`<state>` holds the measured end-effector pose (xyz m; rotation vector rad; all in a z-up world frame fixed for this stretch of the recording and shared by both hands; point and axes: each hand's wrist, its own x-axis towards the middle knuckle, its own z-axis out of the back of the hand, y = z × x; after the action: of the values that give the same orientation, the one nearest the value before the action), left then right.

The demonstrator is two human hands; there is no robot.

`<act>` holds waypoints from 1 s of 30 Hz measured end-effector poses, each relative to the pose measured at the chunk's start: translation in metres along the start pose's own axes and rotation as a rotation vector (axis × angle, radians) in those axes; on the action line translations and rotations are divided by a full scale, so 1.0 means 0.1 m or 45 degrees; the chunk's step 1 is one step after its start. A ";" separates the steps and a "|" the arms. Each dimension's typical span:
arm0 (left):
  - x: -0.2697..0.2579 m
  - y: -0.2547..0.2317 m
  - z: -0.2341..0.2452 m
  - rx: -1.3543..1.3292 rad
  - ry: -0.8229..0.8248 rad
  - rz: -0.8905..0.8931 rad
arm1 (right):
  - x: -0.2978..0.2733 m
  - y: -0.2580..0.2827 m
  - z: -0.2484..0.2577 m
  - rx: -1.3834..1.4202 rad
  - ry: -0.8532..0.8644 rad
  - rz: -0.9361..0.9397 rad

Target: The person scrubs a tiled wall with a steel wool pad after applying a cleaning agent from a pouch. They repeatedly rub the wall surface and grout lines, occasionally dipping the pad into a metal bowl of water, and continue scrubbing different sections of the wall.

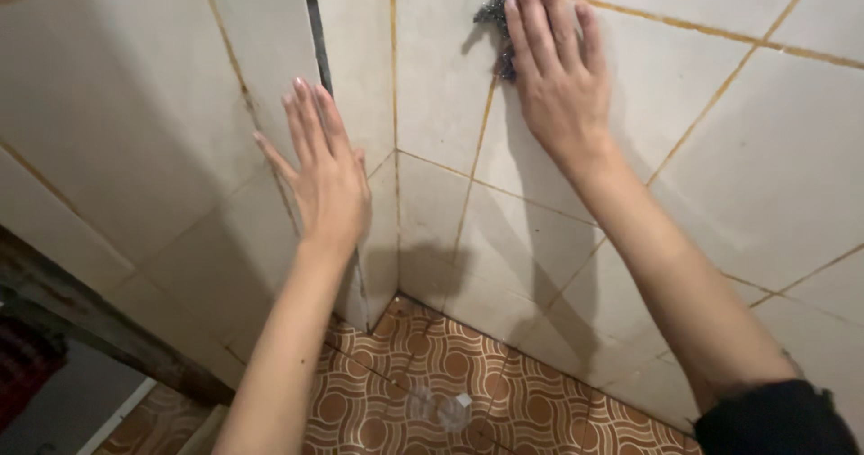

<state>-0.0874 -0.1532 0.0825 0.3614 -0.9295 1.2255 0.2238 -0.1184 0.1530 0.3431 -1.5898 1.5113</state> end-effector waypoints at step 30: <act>-1.76 0.04 -0.14 -0.620 0.891 1.020 | -2.55 1.10 0.80 0.068 1.025 0.931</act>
<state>-0.0933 -0.2544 -0.0617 -0.8652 -0.7183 1.6143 0.2569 -0.2602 -0.0966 -0.8228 -1.0352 1.8772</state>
